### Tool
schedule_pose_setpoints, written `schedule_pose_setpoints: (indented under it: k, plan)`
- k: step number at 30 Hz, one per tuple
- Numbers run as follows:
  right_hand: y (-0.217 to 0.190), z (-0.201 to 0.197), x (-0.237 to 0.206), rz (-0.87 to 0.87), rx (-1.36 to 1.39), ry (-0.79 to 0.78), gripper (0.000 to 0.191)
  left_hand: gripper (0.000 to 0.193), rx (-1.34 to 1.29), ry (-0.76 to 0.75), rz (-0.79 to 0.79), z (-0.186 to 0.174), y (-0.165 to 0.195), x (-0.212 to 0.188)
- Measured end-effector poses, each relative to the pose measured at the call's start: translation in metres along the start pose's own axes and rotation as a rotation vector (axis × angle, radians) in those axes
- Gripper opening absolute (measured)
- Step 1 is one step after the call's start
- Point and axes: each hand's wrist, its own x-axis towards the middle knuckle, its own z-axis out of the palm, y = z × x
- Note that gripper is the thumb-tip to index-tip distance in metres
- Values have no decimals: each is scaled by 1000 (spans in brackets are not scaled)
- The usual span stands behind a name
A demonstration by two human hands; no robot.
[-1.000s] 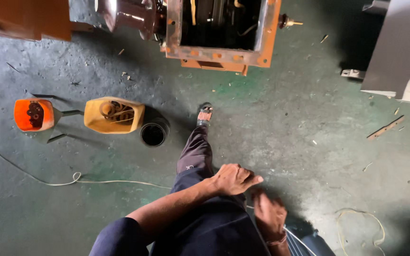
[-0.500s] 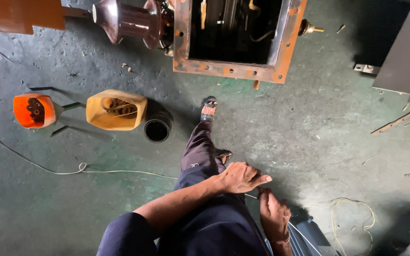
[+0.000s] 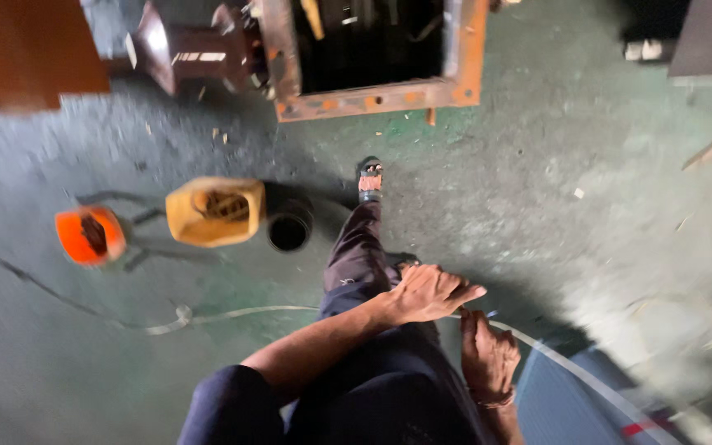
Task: The person walks through a workshop, retrieves brass-colored electrical insulators and fittings from a plastic bag, and places them on a green machine. The person then picks up and handles the components, arranging them on the machine surface.
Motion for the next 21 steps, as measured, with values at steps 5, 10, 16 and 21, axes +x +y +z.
schedule_pose_setpoints:
  k: [5,10,16,21]
  plan:
    - [-2,-8,-55,-8,105,188,19,24,-230,-616,-75,-2,27,3]
    - [-12,-5,-132,444,182,132,30,47,-436,-702,-166,3,85,5]
    - [-15,34,-270,626,266,440,34,59,-471,-1011,-73,19,212,-41]
    - [-40,105,-439,1050,245,605,33,61,-505,-1201,123,32,358,-145]
